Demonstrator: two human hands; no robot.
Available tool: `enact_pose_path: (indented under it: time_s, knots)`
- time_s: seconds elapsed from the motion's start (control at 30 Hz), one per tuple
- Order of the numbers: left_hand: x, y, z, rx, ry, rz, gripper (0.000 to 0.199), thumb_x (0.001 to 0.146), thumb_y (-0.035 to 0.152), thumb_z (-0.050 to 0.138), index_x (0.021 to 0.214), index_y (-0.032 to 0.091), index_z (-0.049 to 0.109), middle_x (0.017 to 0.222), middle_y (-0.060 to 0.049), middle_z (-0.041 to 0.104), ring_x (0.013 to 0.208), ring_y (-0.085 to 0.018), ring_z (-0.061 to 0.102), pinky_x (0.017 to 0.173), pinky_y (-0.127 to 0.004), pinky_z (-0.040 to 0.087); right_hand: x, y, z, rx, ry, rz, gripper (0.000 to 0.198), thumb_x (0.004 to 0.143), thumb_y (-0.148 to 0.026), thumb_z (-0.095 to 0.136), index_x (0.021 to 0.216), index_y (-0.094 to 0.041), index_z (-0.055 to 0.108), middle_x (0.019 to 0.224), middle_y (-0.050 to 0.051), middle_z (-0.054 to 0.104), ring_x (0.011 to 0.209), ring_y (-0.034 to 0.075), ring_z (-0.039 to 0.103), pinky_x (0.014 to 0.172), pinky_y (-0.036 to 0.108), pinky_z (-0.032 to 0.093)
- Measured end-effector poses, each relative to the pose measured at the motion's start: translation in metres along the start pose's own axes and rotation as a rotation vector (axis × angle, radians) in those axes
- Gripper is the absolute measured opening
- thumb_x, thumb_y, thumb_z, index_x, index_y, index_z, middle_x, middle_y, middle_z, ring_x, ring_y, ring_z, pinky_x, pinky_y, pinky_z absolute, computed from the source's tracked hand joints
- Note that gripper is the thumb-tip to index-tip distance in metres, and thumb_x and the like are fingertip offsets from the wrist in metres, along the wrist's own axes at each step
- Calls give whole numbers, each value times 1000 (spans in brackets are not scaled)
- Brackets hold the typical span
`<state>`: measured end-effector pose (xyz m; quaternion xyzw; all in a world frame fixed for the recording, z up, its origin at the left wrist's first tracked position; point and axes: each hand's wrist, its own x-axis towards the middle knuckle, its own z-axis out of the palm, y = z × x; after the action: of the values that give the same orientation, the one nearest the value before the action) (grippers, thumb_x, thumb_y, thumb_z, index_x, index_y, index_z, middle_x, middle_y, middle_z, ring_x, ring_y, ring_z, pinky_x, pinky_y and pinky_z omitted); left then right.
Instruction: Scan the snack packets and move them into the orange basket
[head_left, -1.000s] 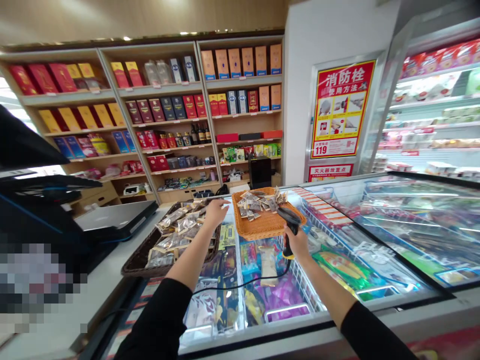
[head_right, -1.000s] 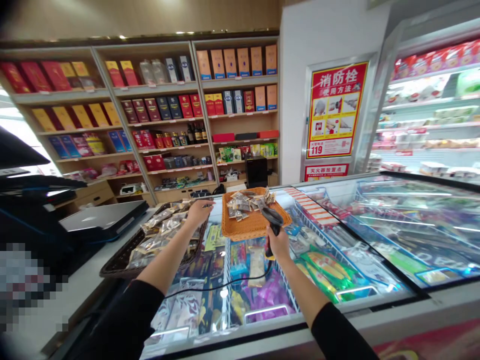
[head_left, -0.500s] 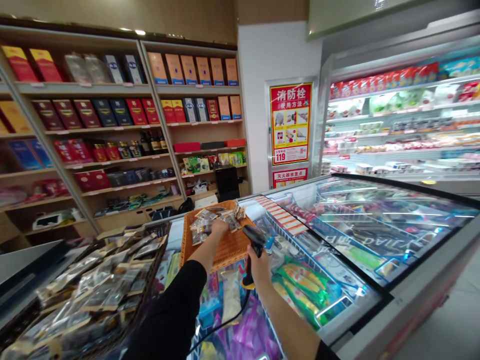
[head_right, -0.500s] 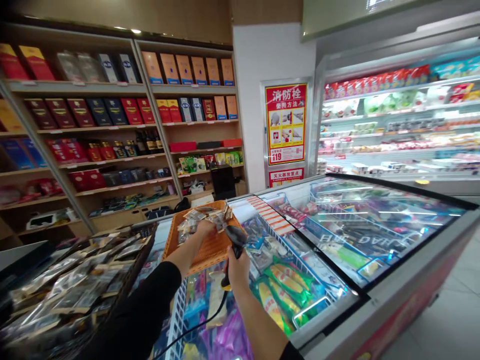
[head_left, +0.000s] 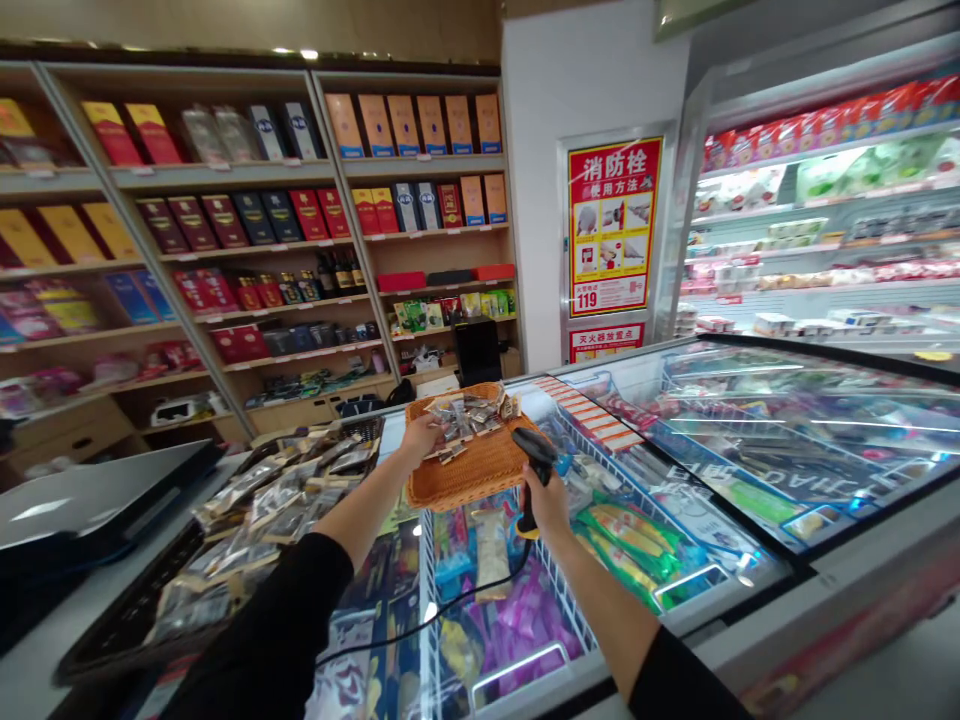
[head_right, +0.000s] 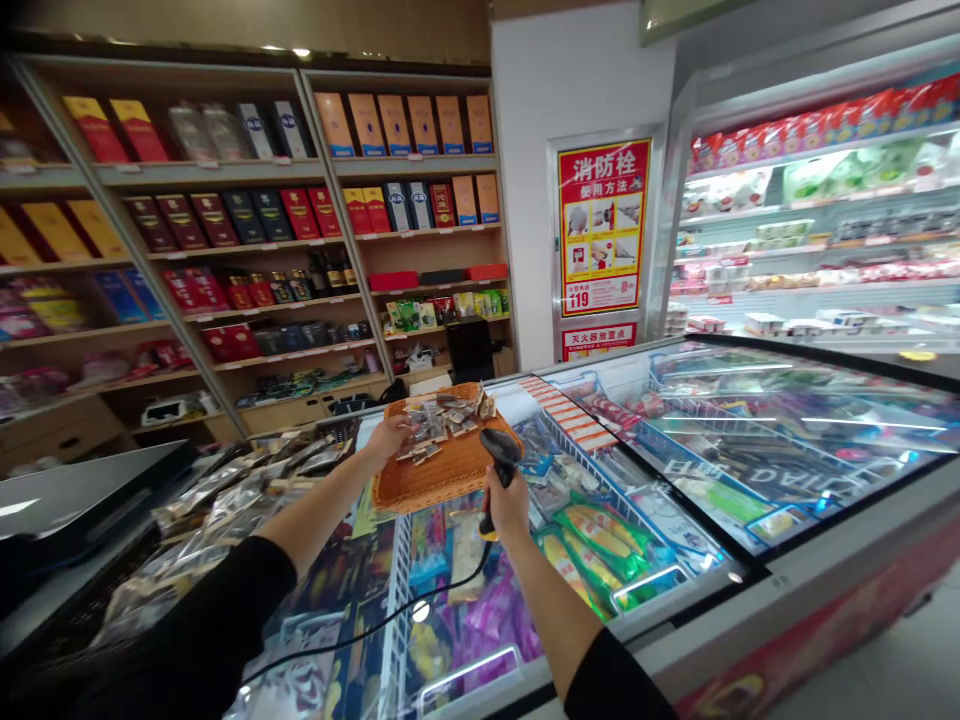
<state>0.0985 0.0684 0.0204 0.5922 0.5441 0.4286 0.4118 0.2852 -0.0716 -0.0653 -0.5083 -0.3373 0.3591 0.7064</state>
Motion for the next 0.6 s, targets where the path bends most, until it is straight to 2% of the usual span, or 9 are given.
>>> enact_pose_path:
  time_s: [0.13, 0.23, 0.33, 0.43, 0.6]
  knots:
    - [-39, -8, -74, -167, 24, 43, 27, 56, 26, 79, 67, 15, 57, 52, 4, 54, 51, -11, 56, 62, -29, 54, -17, -2, 6, 1, -169, -32, 34, 74, -51, 62, 61, -23, 47, 40, -5, 47, 31, 13, 44, 35, 26, 35]
    - [-65, -27, -107, -213, 98, 81, 29, 54, 30, 80, 67, 14, 60, 54, 3, 56, 54, -12, 57, 65, -30, 54, -38, -3, 29, -52, -356, -78, 34, 76, -52, 61, 65, -21, 51, 42, -5, 48, 32, 12, 44, 36, 25, 36]
    - [-78, -48, -115, -225, 139, 134, 27, 58, 35, 76, 68, 16, 61, 59, 2, 58, 60, -13, 58, 70, -31, 54, -63, -3, 60, -133, -503, -134, 33, 78, -52, 59, 71, -20, 54, 42, -5, 49, 33, 13, 46, 38, 24, 38]
    - [-79, -61, -112, -114, 137, 206, 22, 66, 36, 69, 73, 17, 62, 62, 1, 59, 64, -14, 59, 71, -30, 52, -84, -1, 82, -184, -535, -169, 32, 79, -52, 57, 74, -20, 55, 40, -6, 48, 33, 14, 46, 38, 25, 38]
    - [-76, -64, -112, 190, 230, 206, 16, 79, 28, 54, 82, 17, 65, 62, 0, 59, 62, -15, 57, 68, -27, 49, -98, 3, 87, -232, -522, -168, 30, 77, -49, 60, 75, -20, 56, 40, -5, 49, 34, 15, 46, 39, 25, 36]
